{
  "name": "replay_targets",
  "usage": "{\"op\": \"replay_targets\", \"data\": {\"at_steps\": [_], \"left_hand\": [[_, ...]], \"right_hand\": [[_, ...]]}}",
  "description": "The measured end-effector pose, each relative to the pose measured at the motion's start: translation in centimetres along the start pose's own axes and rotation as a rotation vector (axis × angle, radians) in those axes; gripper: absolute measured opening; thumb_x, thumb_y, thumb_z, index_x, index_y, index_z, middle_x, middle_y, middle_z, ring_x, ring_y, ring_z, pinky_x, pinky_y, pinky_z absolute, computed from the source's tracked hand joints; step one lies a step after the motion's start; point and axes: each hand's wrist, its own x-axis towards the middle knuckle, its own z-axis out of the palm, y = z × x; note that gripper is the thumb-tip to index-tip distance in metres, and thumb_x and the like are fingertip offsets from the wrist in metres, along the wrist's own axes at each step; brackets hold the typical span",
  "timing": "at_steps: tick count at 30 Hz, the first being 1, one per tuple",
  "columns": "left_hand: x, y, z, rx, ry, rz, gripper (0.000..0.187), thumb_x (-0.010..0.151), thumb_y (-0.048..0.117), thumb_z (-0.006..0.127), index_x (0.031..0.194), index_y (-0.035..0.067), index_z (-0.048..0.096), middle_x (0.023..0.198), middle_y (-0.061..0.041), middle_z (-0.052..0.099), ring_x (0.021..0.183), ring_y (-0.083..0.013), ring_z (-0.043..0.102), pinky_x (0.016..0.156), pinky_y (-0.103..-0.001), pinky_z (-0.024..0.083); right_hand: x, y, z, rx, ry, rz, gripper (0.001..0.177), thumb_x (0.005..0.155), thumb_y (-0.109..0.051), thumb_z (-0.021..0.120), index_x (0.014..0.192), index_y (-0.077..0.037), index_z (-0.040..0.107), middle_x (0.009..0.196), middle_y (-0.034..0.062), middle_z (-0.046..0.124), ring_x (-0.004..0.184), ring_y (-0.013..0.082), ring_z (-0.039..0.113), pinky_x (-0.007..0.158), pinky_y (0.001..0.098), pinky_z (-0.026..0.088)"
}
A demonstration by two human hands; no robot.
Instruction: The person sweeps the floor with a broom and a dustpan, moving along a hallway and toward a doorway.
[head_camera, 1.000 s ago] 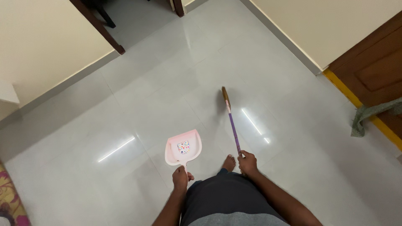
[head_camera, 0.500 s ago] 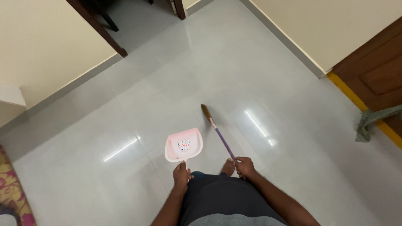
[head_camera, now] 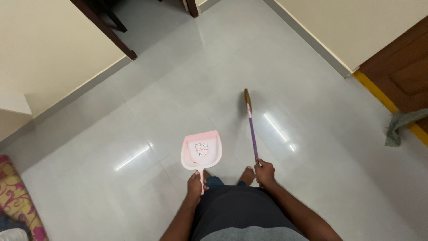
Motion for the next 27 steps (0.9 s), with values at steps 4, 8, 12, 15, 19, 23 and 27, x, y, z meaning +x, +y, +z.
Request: {"op": "replay_targets", "data": {"at_steps": [4, 8, 12, 15, 19, 23, 27], "left_hand": [[0.1, 0.8, -0.6, -0.005, -0.04, -0.023, 0.045, 0.107, 0.036, 0.041, 0.108, -0.003, 0.064, 0.071, -0.008, 0.056, 0.048, -0.0161, 0.048, 0.048, -0.034, 0.052], [0.8, 2.0, -0.7, -0.047, -0.038, -0.046, 0.039, 0.106, 0.034, 0.045, 0.104, -0.001, 0.063, 0.068, -0.008, 0.054, 0.046, -0.0158, 0.045, 0.045, -0.035, 0.048], [0.8, 2.6, -1.2, -0.033, -0.018, -0.036, 0.041, 0.105, 0.034, 0.046, 0.1, -0.002, 0.063, 0.068, -0.008, 0.055, 0.046, -0.016, 0.047, 0.045, -0.035, 0.049], [1.0, 2.6, -1.6, -0.063, -0.023, -0.046, 0.039, 0.105, 0.034, 0.047, 0.099, -0.001, 0.063, 0.067, -0.009, 0.053, 0.045, -0.0161, 0.045, 0.045, -0.035, 0.047], [1.3, 2.5, -2.2, -0.073, -0.01, -0.076, 0.039, 0.105, 0.033, 0.047, 0.099, -0.002, 0.062, 0.068, -0.008, 0.055, 0.045, -0.0157, 0.046, 0.045, -0.035, 0.048], [1.6, 2.2, -2.7, -0.135, -0.042, -0.031, 0.039, 0.105, 0.033, 0.047, 0.097, -0.002, 0.061, 0.067, -0.009, 0.054, 0.044, -0.0161, 0.046, 0.045, -0.035, 0.048], [2.2, 1.8, -3.1, -0.147, -0.015, -0.061, 0.036, 0.104, 0.032, 0.047, 0.095, 0.0, 0.06, 0.067, -0.009, 0.054, 0.044, -0.0165, 0.045, 0.044, -0.036, 0.047]], "right_hand": [[0.1, 0.3, 1.2, 0.003, -0.061, -0.051, 0.054, 0.093, -0.012, 0.065, 0.145, -0.004, 0.055, 0.061, 0.0118, 0.067, 0.041, 0.0172, 0.054, 0.039, 0.0341, 0.046], [0.2, 0.0, 2.3, -0.031, -0.111, -0.002, 0.047, 0.094, -0.015, 0.066, 0.141, -0.005, 0.062, 0.064, 0.0127, 0.064, 0.043, 0.0162, 0.05, 0.039, 0.0344, 0.042], [-0.2, 0.4, 2.9, 0.005, -0.199, -0.016, 0.042, 0.094, -0.011, 0.065, 0.134, 0.002, 0.069, 0.069, 0.0128, 0.068, 0.044, 0.0147, 0.05, 0.038, 0.0336, 0.039], [0.0, 0.2, 3.0, -0.092, -0.171, 0.008, 0.039, 0.096, -0.011, 0.063, 0.131, 0.003, 0.071, 0.072, 0.0111, 0.072, 0.045, 0.0137, 0.056, 0.039, 0.0324, 0.043], [0.2, -0.2, 2.6, -0.109, -0.118, 0.039, 0.044, 0.097, -0.017, 0.069, 0.136, 0.002, 0.064, 0.07, 0.0164, 0.069, 0.045, 0.0152, 0.05, 0.041, 0.0327, 0.039], [0.5, -0.9, 2.4, -0.091, 0.011, 0.067, 0.047, 0.095, -0.011, 0.061, 0.141, -0.004, 0.061, 0.068, 0.0149, 0.07, 0.044, 0.0174, 0.055, 0.042, 0.0352, 0.046], [0.3, -1.3, 2.6, -0.058, 0.085, 0.023, 0.05, 0.094, -0.009, 0.062, 0.143, -0.005, 0.06, 0.066, 0.0152, 0.067, 0.045, 0.0176, 0.056, 0.043, 0.0349, 0.047]]}}
